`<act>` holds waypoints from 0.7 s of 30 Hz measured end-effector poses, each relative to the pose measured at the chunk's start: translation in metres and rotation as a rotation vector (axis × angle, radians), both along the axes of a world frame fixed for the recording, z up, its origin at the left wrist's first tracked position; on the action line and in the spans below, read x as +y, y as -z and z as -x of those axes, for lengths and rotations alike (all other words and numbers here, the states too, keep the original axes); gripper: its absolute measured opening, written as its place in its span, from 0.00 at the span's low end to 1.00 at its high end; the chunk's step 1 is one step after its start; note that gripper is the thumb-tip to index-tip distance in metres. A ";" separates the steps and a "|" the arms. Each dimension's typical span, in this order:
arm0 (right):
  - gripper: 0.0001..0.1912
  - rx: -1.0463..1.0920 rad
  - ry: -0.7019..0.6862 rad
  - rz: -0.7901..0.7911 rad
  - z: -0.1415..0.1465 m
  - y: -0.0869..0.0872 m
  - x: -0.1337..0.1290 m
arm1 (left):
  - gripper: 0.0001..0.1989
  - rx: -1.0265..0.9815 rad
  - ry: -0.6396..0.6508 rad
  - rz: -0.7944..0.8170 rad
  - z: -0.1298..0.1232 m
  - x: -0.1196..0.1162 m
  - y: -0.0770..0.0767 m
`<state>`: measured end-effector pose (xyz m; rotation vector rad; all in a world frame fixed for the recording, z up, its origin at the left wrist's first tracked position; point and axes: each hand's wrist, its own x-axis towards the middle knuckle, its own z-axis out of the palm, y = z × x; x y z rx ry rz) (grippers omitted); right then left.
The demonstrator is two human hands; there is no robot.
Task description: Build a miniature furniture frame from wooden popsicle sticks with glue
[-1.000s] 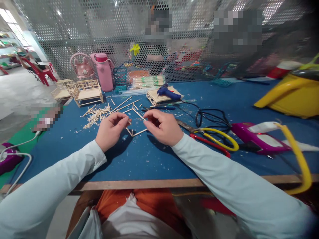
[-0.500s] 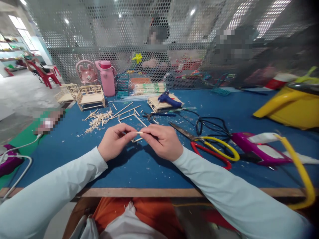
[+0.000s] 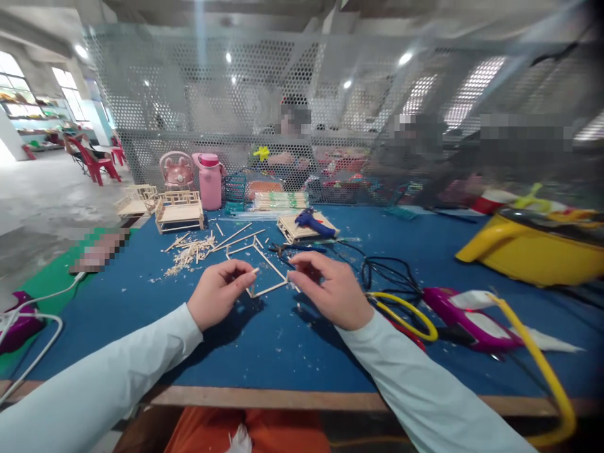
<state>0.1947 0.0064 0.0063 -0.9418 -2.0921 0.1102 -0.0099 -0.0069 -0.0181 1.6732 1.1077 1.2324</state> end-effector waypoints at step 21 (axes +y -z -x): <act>0.12 -0.087 -0.228 -0.475 0.029 0.001 -0.004 | 0.10 0.428 -0.499 -0.631 0.042 -0.013 -0.034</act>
